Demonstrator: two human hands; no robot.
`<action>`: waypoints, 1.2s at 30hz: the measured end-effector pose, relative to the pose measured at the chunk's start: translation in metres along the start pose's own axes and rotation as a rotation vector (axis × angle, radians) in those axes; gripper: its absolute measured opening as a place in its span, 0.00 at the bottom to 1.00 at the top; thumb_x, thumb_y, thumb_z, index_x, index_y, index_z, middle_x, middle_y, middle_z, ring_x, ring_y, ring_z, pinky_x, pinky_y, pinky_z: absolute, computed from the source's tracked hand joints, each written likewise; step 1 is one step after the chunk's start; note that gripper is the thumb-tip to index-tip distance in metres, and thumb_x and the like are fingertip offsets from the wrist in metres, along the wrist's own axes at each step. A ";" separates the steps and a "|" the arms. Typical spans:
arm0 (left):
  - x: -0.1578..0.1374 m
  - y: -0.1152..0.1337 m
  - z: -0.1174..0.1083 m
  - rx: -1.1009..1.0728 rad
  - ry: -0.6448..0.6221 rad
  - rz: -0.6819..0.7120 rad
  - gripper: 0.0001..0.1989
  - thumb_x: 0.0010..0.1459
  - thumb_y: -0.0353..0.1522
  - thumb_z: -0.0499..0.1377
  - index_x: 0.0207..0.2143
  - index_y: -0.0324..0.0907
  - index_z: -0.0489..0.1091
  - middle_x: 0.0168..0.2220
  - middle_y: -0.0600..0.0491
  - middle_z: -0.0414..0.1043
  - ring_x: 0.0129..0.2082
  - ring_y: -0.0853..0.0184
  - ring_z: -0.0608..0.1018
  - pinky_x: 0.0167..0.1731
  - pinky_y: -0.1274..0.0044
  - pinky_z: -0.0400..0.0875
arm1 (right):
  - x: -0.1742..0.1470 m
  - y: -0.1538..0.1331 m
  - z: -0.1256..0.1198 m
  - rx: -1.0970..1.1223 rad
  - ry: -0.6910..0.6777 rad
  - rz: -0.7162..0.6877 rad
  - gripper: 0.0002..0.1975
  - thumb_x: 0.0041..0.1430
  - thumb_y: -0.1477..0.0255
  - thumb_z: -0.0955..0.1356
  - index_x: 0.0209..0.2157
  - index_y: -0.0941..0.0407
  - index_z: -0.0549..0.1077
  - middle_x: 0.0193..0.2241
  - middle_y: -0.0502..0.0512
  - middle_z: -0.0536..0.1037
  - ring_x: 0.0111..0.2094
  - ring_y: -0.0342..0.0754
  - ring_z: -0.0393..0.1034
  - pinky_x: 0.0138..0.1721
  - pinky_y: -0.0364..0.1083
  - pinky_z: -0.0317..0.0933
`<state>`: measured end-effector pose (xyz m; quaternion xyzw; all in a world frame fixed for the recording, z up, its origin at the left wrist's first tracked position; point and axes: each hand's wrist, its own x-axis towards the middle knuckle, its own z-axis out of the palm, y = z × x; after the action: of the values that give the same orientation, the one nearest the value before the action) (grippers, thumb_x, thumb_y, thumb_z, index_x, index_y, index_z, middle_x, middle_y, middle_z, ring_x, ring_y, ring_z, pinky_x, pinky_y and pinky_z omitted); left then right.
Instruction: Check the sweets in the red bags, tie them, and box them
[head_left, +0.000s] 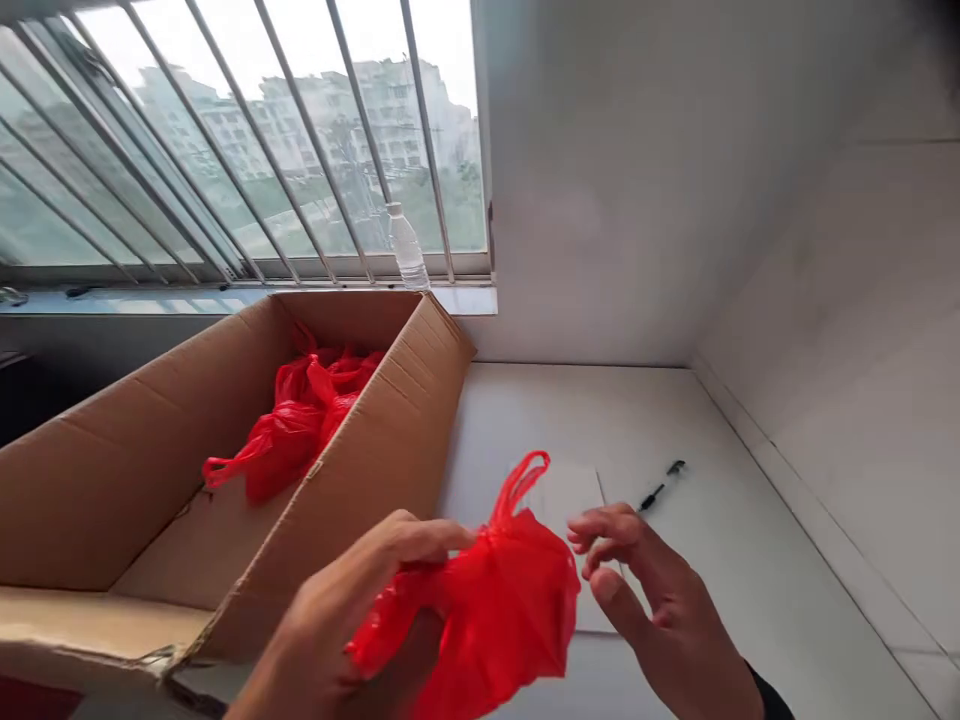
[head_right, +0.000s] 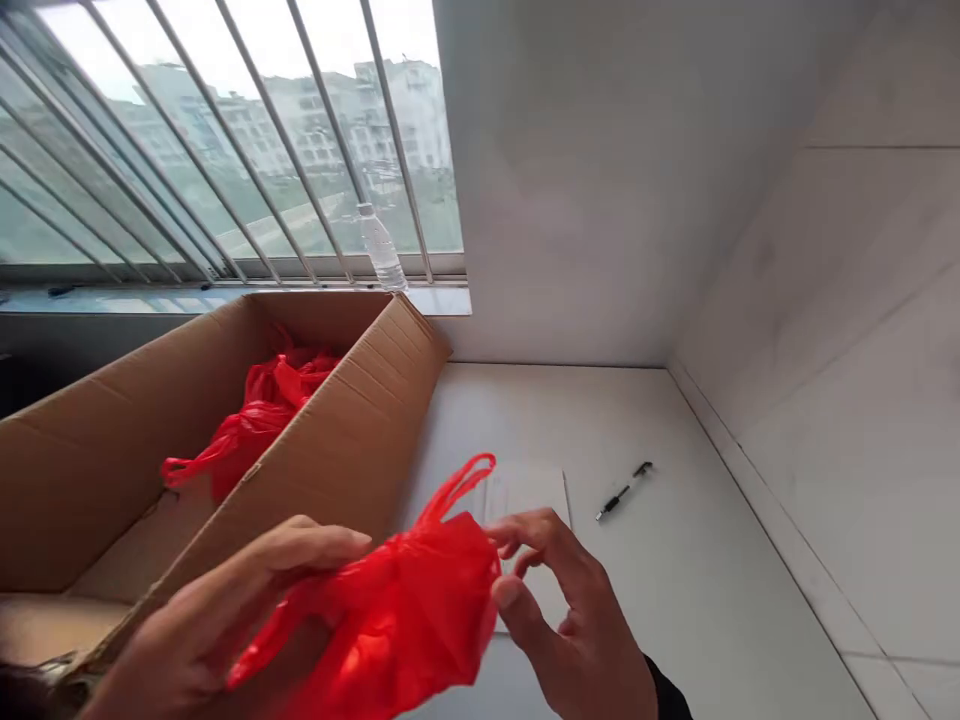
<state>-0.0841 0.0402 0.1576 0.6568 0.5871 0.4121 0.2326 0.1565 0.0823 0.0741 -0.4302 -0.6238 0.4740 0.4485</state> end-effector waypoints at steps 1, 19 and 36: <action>-0.003 -0.003 0.023 -0.046 -0.103 0.007 0.10 0.61 0.33 0.57 0.44 0.52 0.73 0.35 0.57 0.77 0.31 0.69 0.80 0.32 0.81 0.75 | 0.001 -0.005 -0.004 -0.009 -0.050 -0.062 0.16 0.64 0.54 0.67 0.49 0.47 0.73 0.41 0.52 0.74 0.39 0.48 0.70 0.44 0.47 0.67; -0.026 -0.093 0.114 -0.026 -0.087 -0.214 0.19 0.63 0.37 0.59 0.57 0.54 0.69 0.56 0.47 0.70 0.54 0.56 0.75 0.41 0.71 0.78 | -0.026 0.056 -0.050 -0.287 -0.008 0.254 0.06 0.64 0.71 0.65 0.42 0.53 0.71 0.39 0.52 0.72 0.37 0.47 0.68 0.40 0.48 0.66; -0.025 -0.075 0.114 -0.023 0.028 -0.184 0.18 0.58 0.39 0.64 0.51 0.52 0.72 0.44 0.52 0.71 0.45 0.60 0.75 0.33 0.76 0.72 | -0.037 0.037 -0.031 -0.388 0.336 -0.104 0.13 0.66 0.75 0.64 0.51 0.49 0.66 0.46 0.55 0.71 0.51 0.52 0.67 0.52 0.53 0.64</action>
<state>-0.0337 0.0512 0.0288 0.5917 0.6432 0.4049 0.2688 0.1987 0.0595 0.0364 -0.5482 -0.6411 0.2440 0.4785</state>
